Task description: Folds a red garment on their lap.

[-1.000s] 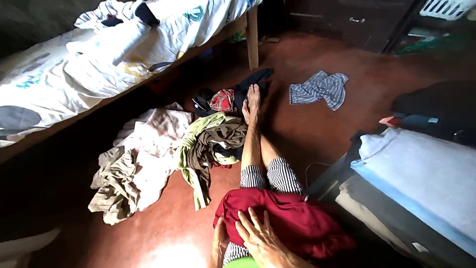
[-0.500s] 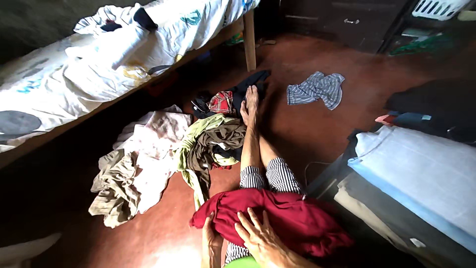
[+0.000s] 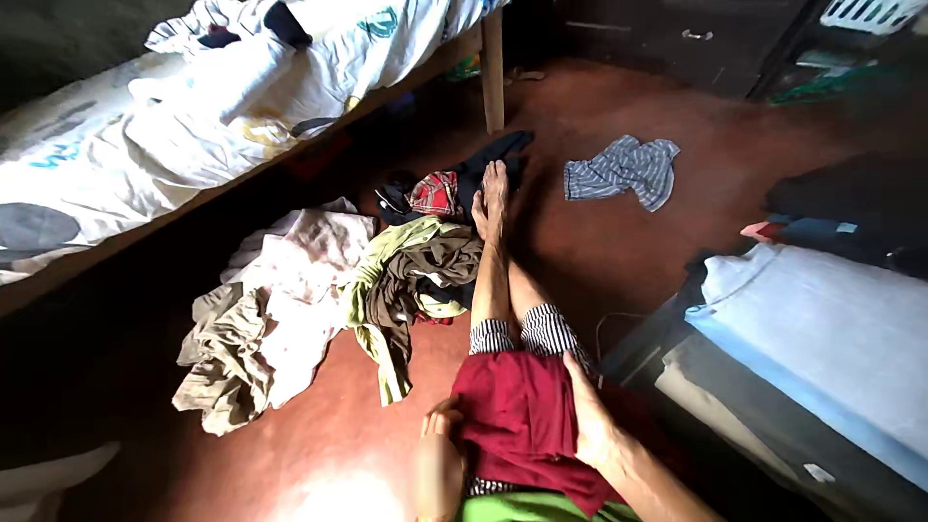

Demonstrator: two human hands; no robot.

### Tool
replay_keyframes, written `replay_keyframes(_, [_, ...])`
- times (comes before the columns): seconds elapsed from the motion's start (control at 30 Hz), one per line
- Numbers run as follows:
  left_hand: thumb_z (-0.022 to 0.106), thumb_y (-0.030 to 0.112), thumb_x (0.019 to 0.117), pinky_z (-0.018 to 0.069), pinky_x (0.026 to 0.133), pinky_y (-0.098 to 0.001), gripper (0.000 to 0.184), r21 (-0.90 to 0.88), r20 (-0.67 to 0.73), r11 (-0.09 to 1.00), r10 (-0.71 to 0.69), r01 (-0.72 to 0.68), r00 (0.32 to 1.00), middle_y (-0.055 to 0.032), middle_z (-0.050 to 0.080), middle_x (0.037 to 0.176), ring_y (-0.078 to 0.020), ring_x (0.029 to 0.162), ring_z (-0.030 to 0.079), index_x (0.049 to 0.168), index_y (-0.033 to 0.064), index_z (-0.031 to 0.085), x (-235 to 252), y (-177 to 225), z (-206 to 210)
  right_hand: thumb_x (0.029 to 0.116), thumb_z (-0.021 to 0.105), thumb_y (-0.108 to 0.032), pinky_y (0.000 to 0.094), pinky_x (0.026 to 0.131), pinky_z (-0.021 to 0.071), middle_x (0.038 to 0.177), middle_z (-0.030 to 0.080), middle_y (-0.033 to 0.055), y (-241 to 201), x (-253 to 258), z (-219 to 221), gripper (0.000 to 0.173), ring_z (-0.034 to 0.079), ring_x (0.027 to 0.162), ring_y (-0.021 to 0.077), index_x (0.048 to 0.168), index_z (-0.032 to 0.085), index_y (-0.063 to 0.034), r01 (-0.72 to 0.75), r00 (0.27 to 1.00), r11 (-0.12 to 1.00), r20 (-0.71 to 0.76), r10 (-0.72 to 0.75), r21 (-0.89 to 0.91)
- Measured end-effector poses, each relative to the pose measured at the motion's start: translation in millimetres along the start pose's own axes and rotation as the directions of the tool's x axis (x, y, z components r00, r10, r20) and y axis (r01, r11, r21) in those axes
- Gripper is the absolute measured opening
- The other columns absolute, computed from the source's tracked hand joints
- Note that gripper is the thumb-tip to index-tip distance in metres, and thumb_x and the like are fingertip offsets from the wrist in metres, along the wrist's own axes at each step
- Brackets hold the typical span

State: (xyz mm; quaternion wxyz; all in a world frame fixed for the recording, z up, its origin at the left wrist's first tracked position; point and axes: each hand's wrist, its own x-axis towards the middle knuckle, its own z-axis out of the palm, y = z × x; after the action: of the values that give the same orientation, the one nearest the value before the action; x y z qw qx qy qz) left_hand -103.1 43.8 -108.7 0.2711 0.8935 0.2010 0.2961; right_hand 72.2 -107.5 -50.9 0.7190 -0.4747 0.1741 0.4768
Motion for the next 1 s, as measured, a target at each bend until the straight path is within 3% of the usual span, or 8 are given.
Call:
replay_keyframes(0.13, [0.057,0.01,0.0903,0.0546,0.1,-0.0339,0.019,-0.307,-0.103,0.945,-0.153,0.115,0.983,-0.0178,0.071,0.118,-0.0194,0.115,0.068,0.1,-0.0056,0.062,-10.6,-13.1,4.9,0.1059,0.051,-0.035,0.044,0.098,0.0526,0.127,0.064,0.0095,6.9,-6.5,10.7,0.04,0.062,0.117,0.019,0.137,0.056,-0.0101,-0.006,0.999,0.99,0.032,0.01,-0.144])
replay_keyframes(0.3, [0.061,0.029,0.0963,0.0556,0.095,-0.027,0.022,-0.634,-0.093,0.737,-0.372,0.233,0.924,0.0025,0.073,0.111,-0.0061,0.107,0.068,0.104,0.0076,0.061,-6.8,-18.4,-8.6,0.1056,0.054,-0.026,0.0397,0.088,0.0582,0.115,0.068,0.0116,25.2,-12.2,23.7,0.032,0.067,0.105,0.0199,0.13,0.054,-0.0051,-0.074,0.994,0.984,0.062,0.085,-0.165])
replay_keyframes(0.4, [0.039,0.008,0.0979,0.0604,0.073,-0.03,0.022,-0.774,0.21,0.349,-0.646,0.528,0.734,0.0,0.074,0.092,-0.0091,0.082,0.071,0.098,0.0089,0.061,-18.3,-25.8,-8.7,0.1004,0.064,-0.018,0.0452,0.107,0.0453,0.137,0.057,0.0193,39.6,4.2,21.5,0.047,0.054,0.128,0.026,0.14,0.048,0.0012,-0.036,0.998,0.956,-0.053,0.021,-0.291])
replay_keyframes(0.5, [0.04,0.034,0.0991,0.0614,0.077,-0.0373,0.04,-0.864,0.455,-0.16,-0.652,0.477,0.606,-0.0038,0.078,0.092,-0.0171,0.086,0.075,0.096,0.017,0.076,-25.9,-46.1,-7.2,0.0978,0.068,-0.018,0.0424,0.11,0.0449,0.139,0.056,0.0184,39.7,9.1,22.1,0.053,0.054,0.13,0.024,0.142,0.046,0.0011,0.006,1.0,0.921,0.015,0.0,-0.39])
replay_keyframes(0.57, [0.021,0.059,0.103,0.0609,0.08,-0.0386,0.067,-0.803,0.535,-0.202,-0.659,0.561,0.529,-0.0039,0.077,0.096,-0.0174,0.09,0.074,0.106,0.0134,0.069,-18.6,-40.3,-10.1,0.0982,0.067,-0.017,0.0375,0.106,0.0486,0.131,0.061,0.0157,36.8,8.7,21.8,0.046,0.059,0.123,0.0192,0.137,0.051,0.0013,0.053,0.995,0.909,0.103,-0.01,-0.413])
replay_keyframes(0.7, [0.069,0.047,0.0867,0.0616,0.079,-0.035,0.048,-0.69,0.574,-0.052,-0.648,0.722,0.501,-0.0052,0.075,0.094,-0.0144,0.087,0.073,0.112,0.0068,0.065,-2.3,-31.6,-6.3,0.0955,0.068,-0.013,0.0312,0.109,0.0448,0.137,0.059,0.0157,24.4,3.6,17.1,0.05,0.056,0.127,0.016,0.141,0.051,0.0014,0.26,0.964,0.785,0.202,-0.175,-0.562])
replay_keyframes(0.87, [0.062,0.005,0.0879,0.0611,0.071,-0.0323,0.017,-0.596,0.328,0.349,-0.717,0.723,0.616,-0.0049,0.072,0.086,-0.0118,0.077,0.071,0.105,0.0004,0.063,28.5,-9.0,-24.7,0.0969,0.064,-0.028,0.0385,0.105,0.0518,0.151,0.049,0.0226,18.6,-20.5,-14.2,0.062,0.059,0.129,0.0276,0.147,0.048,0.0038,0.616,0.735,0.247,0.433,-0.521,-0.748])
replay_keyframes(1.0, [0.072,0.015,0.077,0.0559,0.076,-0.0333,0.034,-0.222,0.165,0.779,-0.563,0.586,0.81,-0.0067,0.069,0.089,-0.0112,0.081,0.067,0.106,-0.0008,0.068,49.9,39.9,-41.2,0.1101,0.043,-0.021,0.0455,0.108,0.0479,0.15,0.046,0.0287,1.1,-47.3,19.2,0.049,0.057,0.129,0.0359,0.149,0.04,0.0078,0.253,0.957,0.761,0.272,-0.104,-0.597])
